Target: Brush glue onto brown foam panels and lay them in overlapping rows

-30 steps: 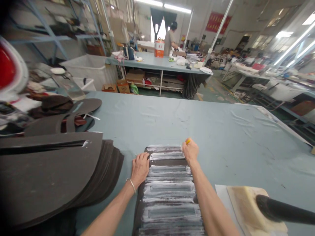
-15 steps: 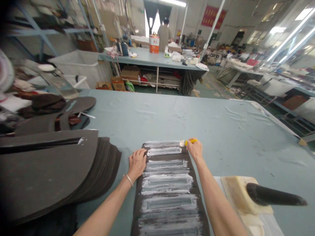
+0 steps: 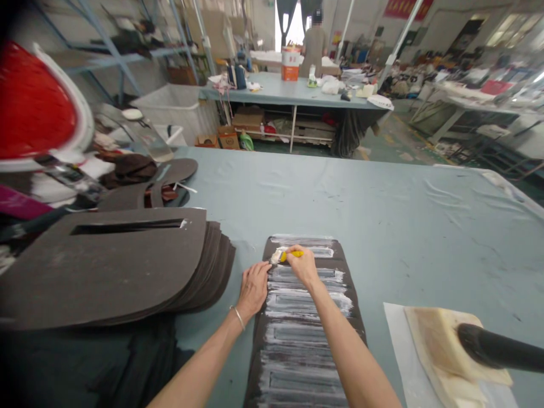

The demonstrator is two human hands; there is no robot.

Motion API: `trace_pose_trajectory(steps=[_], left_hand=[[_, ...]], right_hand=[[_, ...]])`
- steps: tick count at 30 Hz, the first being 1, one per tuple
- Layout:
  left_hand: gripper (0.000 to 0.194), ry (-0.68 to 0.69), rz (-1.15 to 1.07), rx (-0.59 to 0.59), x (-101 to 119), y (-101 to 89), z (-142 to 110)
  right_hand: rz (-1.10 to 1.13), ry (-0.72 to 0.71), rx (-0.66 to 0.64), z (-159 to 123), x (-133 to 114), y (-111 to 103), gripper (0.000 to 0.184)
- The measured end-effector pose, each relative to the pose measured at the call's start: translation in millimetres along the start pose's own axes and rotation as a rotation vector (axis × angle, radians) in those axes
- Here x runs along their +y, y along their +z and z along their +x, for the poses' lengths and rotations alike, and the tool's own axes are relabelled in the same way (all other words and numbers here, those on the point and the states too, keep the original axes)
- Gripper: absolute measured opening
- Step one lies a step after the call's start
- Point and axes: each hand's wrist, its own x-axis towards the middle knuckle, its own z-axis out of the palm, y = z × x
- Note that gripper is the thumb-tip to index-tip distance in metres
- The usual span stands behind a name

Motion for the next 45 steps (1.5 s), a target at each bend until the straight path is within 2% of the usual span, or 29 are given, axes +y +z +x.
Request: trace_pose_trajectory(steps=[3,6,8,12,14,15,17,19,21,23,25,28,30,33,35,37,39,42,45], left_hand=[[0.038,0.009,0.016,-0.001,0.0,-0.4,1.4],[0.039,0.011,0.037,0.013,0.1,0.8,1.9],[0.039,0.019,0.05,0.017,0.3,3.2,1.3],[0.038,0.031,0.075,0.02,0.7,8.0,0.9],[0.038,0.036,0.087,0.029,1.6,9.4,1.2],[0.037,0.041,0.092,0.033,2.1,10.0,1.4],[0.036,0.059,0.1,0.038,2.8,11.2,1.9],[0.035,0.081,0.105,0.04,2.3,12.8,2.5],[0.034,0.097,0.111,0.038,0.6,14.6,3.1],[0.034,0.103,0.113,0.035,-1.3,16.5,3.4],[0.034,0.104,0.104,0.034,-2.3,17.8,3.2],[0.035,0.095,0.077,0.043,-1.1,17.8,2.5],[0.035,0.075,0.053,0.047,0.4,16.4,2.6],[0.033,0.025,-0.023,0.027,-0.3,13.0,6.6],[0.031,-0.027,-0.117,0.002,-3.5,10.0,12.7],[0.03,-0.074,-0.204,-0.002,-7.2,6.7,20.3],[0.031,-0.077,-0.223,0.017,-8.9,3.8,27.6],[0.034,0.011,-0.113,0.016,-6.2,2.4,34.4],[0.038,0.073,0.033,-0.028,-1.0,3.6,36.1]], right_hand=[[-0.133,-0.044,0.11,-0.1,-1.7,-0.2,0.02],[-0.107,-0.095,0.01,-5.4,7.3,-12.4,0.022],[-0.083,-0.02,-0.003,-6.7,26.4,-34.4,0.024],[-0.19,0.149,0.208,-2.1,76.0,-105.0,0.024],[-0.307,0.199,0.295,-1.1,86.4,-129.3,0.021],[-0.357,0.197,0.327,-1.2,85.0,-132.8,0.019],[-0.375,0.126,0.354,-2.9,70.4,-119.8,0.017],[-0.264,0.004,0.315,-6.1,48.8,-87.8,0.017],[-0.137,-0.092,0.197,-10.7,33.3,-54.6,0.017],[-0.054,-0.083,0.126,-15.6,33.3,-38.6,0.016],[-0.005,0.012,0.152,-19.4,49.1,-47.8,0.016],[-0.011,0.159,0.306,-21.2,85.2,-93.1,0.019],[-0.074,0.198,0.386,-19.7,102.8,-122.7,0.02],[-0.193,0.189,0.435,-13.8,106.3,-140.4,0.021],[-0.218,0.174,0.464,-8.8,93.7,-132.1,0.021],[-0.157,0.155,0.465,-4.4,72.8,-110.9,0.022],[-0.043,0.094,0.396,-1.0,48.1,-80.2,0.023],[0.118,-0.045,0.238,3.8,14.1,-26.0,0.023],[0.142,-0.146,0.14,9.9,-2.0,15.1,0.023]])
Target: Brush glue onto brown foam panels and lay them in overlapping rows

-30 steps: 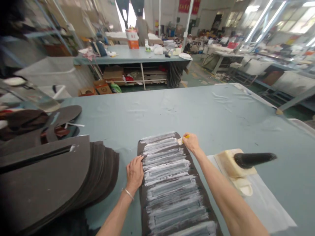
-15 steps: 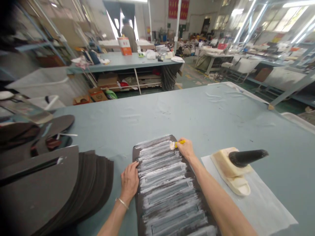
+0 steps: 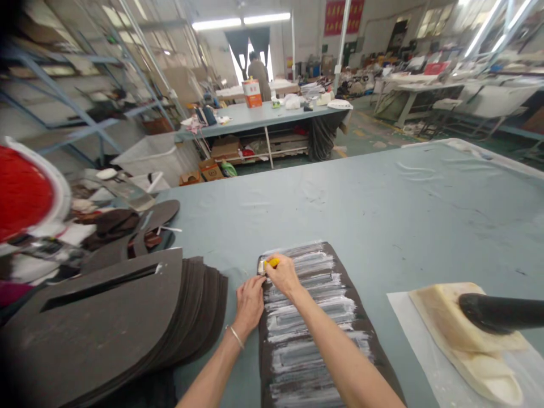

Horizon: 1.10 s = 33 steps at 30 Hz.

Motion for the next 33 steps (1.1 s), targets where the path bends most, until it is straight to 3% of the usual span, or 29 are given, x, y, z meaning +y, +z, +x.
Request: trace_pose_trajectory(steps=[3,5,9,12,14,16,20,23,25,30,33], left_hand=[[0.04,-0.009,0.078,-0.021,2.7,0.8,-0.9],[0.04,-0.008,0.085,-0.02,2.6,0.6,-2.7],[0.04,-0.009,0.054,-0.005,0.2,-0.1,-5.7],[0.035,-0.058,0.008,0.008,-2.8,-1.3,-1.2],[0.031,-0.105,-0.022,0.012,-5.6,-2.1,6.5],[0.032,-0.112,-0.024,0.03,-8.4,-2.1,16.0],[0.038,-0.04,0.074,0.03,-12.4,2.7,29.4],[0.042,-0.027,0.14,-0.002,-14.3,6.7,30.6],[0.043,-0.02,0.145,0.007,-15.1,7.7,28.6],[0.045,-0.024,0.108,0.029,-14.4,8.2,23.5],[0.046,-0.06,0.06,0.022,-14.9,7.9,25.5]], right_hand=[[-0.095,0.008,-0.017,2.1,11.9,-0.4,0.022],[-0.18,0.062,0.016,2.8,29.7,-28.0,0.023],[-0.412,0.222,0.18,7.1,71.7,-107.4,0.025],[-0.594,0.281,0.322,16.3,85.4,-135.4,0.024],[-0.565,0.263,0.376,23.8,77.0,-123.9,0.024],[-0.403,0.206,0.348,31.1,56.0,-91.5,0.024],[-0.05,0.074,0.092,44.6,11.0,-10.3,0.023],[-0.049,0.058,-0.024,51.7,10.3,12.2,0.02],[-0.111,0.118,0.006,54.0,28.5,-4.9,0.02],[-0.316,0.273,0.237,58.9,86.5,-108.5,0.026],[-0.52,0.282,0.333,55.8,96.4,-147.8,0.026]])
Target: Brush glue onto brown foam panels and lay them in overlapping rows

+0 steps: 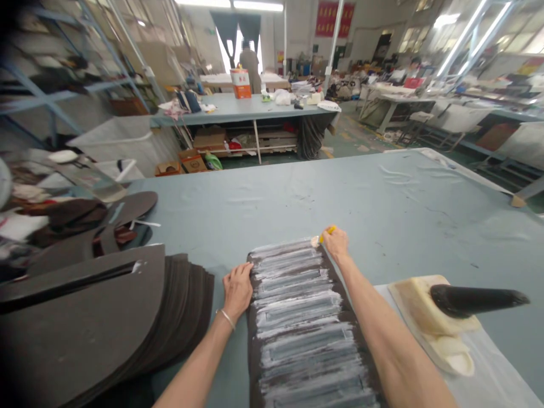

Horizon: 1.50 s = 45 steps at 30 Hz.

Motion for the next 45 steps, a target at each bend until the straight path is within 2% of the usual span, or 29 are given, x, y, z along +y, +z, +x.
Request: trace_pose_trajectory(steps=[2,5,9,14,17,18,21,23,26,30,33,36,41,43,45], left_hand=[[0.043,-0.04,-0.076,-0.024,-3.3,-2.1,2.4],[0.039,-0.121,-0.23,-0.041,-11.3,-11.3,-1.7],[0.032,-0.184,-0.275,0.022,-8.5,-31.0,-32.1],[0.03,-0.086,-0.211,-0.02,16.7,-39.5,-72.7],[0.034,-0.069,-0.149,-0.048,22.7,-35.8,-81.3],[0.035,-0.068,-0.131,-0.061,22.8,-34.7,-82.1],[0.038,-0.058,-0.101,-0.088,22.0,-34.4,-82.2],[0.038,-0.043,-0.1,-0.065,23.4,-36.1,-84.1],[0.036,0.018,-0.099,-0.038,27.1,-37.1,-93.1],[0.038,0.091,-0.035,-0.081,29.1,-30.5,-110.0],[0.04,0.087,0.01,-0.07,29.1,-24.7,-117.7],[0.041,0.083,0.022,-0.07,29.2,-22.4,-119.9],[0.042,0.068,0.012,-0.079,29.5,-20.6,-120.9],[0.042,0.061,0.01,-0.07,29.8,-19.3,-121.6],[0.043,0.061,0.011,-0.063,30.2,-18.4,-122.0]], right_hand=[[-0.052,-0.052,0.05,-8.2,-0.8,-8.2,0.025],[0.049,-0.115,0.043,-41.9,-18.0,-10.1,0.026],[0.242,-0.14,-0.115,-102.3,-50.3,-5.7,0.025],[0.442,-0.195,-0.291,-161.2,-93.8,12.7,0.025],[0.466,-0.256,-0.413,-172.6,-102.9,24.7,0.024],[0.428,-0.25,-0.417,-172.8,-102.3,26.8,0.023],[0.275,-0.213,-0.244,-171.3,-98.5,24.5,0.018],[0.261,-0.265,-0.161,-175.4,-99.8,17.9,0.017],[0.326,-0.36,-0.217,-192.8,-108.8,10.1,0.015],[0.374,-0.383,-0.307,-219.1,-117.9,13.1,0.015],[0.383,-0.384,-0.37,-223.7,-105.3,12.4,0.015],[0.358,-0.285,-0.339,-206.7,-65.0,-5.4,0.016],[0.199,-0.031,-0.146,-156.5,21.7,-58.7,0.02],[0.064,-0.007,-0.038,-145.7,38.9,-73.5,0.02],[-0.005,-0.062,0.014,-143.3,43.5,-79.5,0.021]])
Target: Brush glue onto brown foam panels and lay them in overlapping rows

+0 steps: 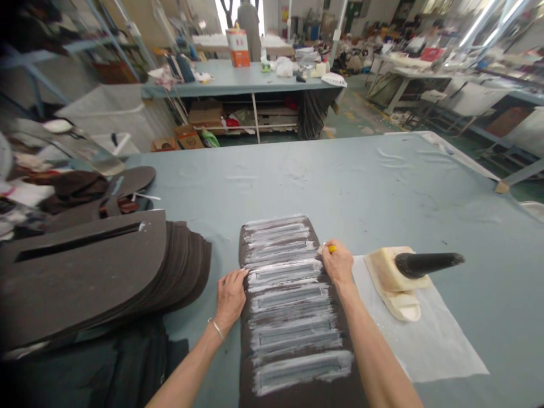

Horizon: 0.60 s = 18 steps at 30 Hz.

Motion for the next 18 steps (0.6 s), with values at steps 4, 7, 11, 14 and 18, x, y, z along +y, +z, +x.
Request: trace_pose_trajectory(steps=[4,7,11,14,18], left_hand=[[0.041,0.008,0.012,0.003,2.6,-0.5,0.0],[0.037,-0.012,0.02,-0.001,6.7,-1.6,-0.3],[0.035,-0.045,-0.007,0.005,9.7,-3.5,0.3],[0.033,-0.085,-0.107,-0.002,6.5,-6.9,2.5],[0.031,-0.185,-0.251,0.017,5.9,-12.9,-2.3]], right_hand=[[0.063,-0.026,-0.109,-3.7,-5.3,3.6,0.024],[0.001,0.055,0.022,-1.0,-10.3,9.1,0.024],[0.17,-0.038,-0.1,2.0,-21.1,17.7,0.028],[0.197,0.013,-0.083,-6.3,-33.7,23.4,0.023],[0.329,-0.081,-0.086,-44.9,-74.8,33.9,0.02]])
